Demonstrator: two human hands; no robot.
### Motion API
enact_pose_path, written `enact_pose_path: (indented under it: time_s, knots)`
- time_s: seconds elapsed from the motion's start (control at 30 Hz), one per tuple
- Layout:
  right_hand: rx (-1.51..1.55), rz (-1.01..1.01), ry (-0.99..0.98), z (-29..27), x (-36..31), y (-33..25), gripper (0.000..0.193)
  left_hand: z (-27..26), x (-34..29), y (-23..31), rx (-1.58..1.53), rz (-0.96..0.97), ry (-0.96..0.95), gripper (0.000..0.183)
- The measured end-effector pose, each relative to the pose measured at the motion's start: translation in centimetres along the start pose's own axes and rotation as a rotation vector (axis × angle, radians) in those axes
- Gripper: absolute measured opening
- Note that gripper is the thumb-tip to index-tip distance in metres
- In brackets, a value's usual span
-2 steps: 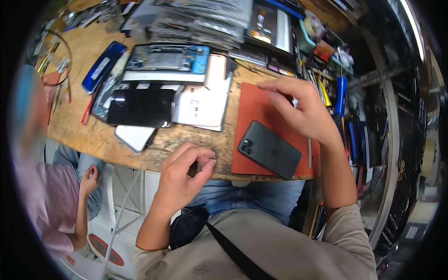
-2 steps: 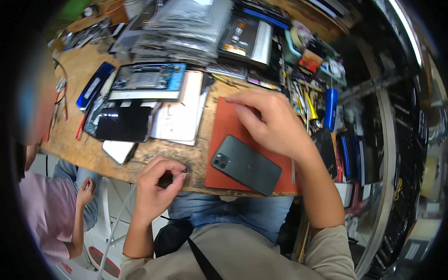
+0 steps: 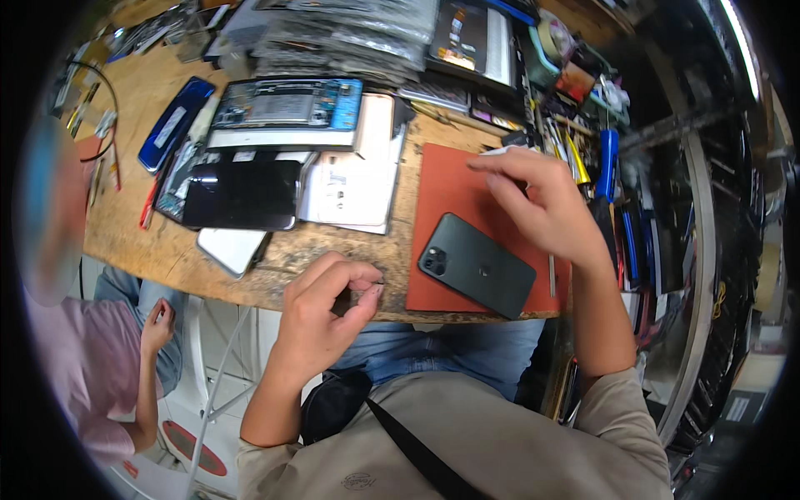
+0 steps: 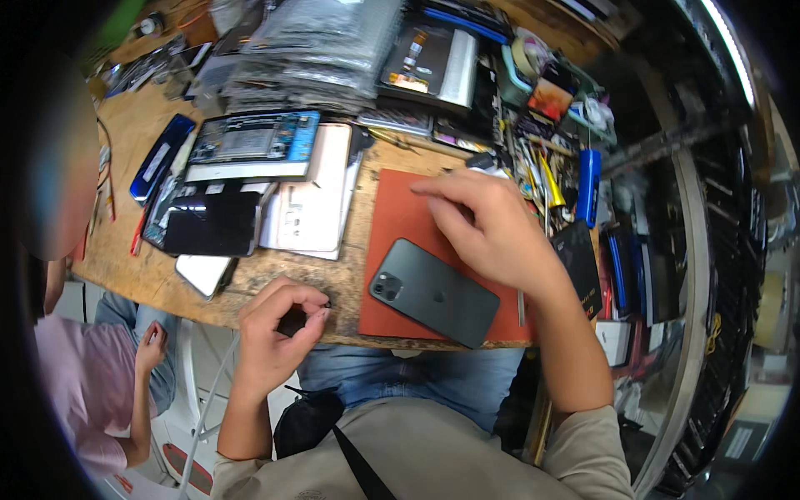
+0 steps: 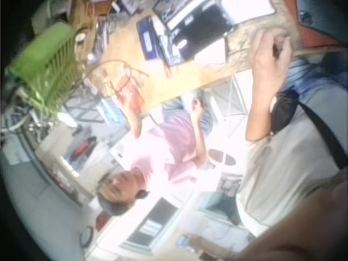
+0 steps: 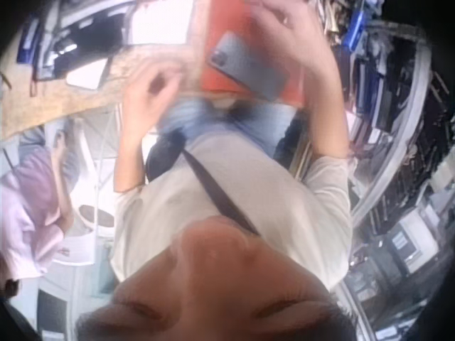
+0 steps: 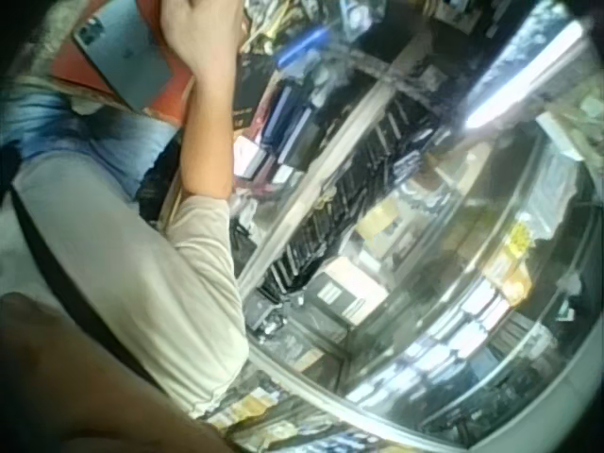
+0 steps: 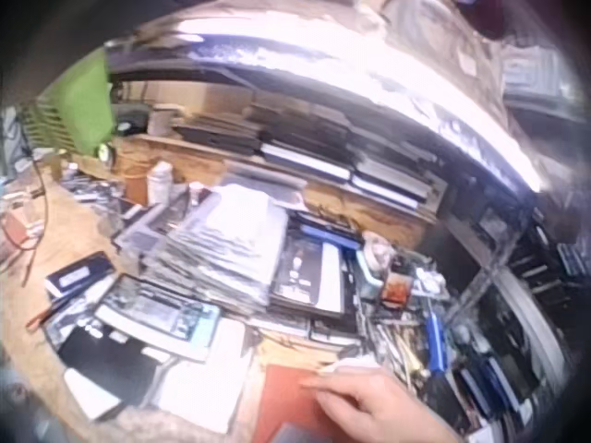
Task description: The person cleans a small camera lens component, applies adhesive to the back of a smartphone, and uses a metal tool to press the lens into place. They then wipe the phone's back surface and place a protective film over the camera module.
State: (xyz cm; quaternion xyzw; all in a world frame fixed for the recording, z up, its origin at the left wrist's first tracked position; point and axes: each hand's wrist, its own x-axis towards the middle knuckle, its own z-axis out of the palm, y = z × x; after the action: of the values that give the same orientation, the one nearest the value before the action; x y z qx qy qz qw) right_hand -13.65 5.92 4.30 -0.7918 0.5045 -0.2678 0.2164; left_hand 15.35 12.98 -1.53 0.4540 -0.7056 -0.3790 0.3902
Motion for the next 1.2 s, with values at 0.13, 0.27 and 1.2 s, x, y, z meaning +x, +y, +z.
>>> enact_pose_path:
  time_s: [0.13,0.27,1.2]
  knots:
    - [0.059,0.219,0.010,0.3,-5.6,0.5,0.020,1.0,2.5,0.2,0.030,0.023,-0.144,0.016]
    - [0.135,0.242,0.106,1.5,-8.5,0.5,0.019,1.4,4.0,1.4,0.065,0.014,-0.273,0.013]
    - [0.131,0.109,0.261,3.6,-9.7,2.2,0.018,1.8,7.1,4.9,0.249,-0.181,-0.524,0.017]
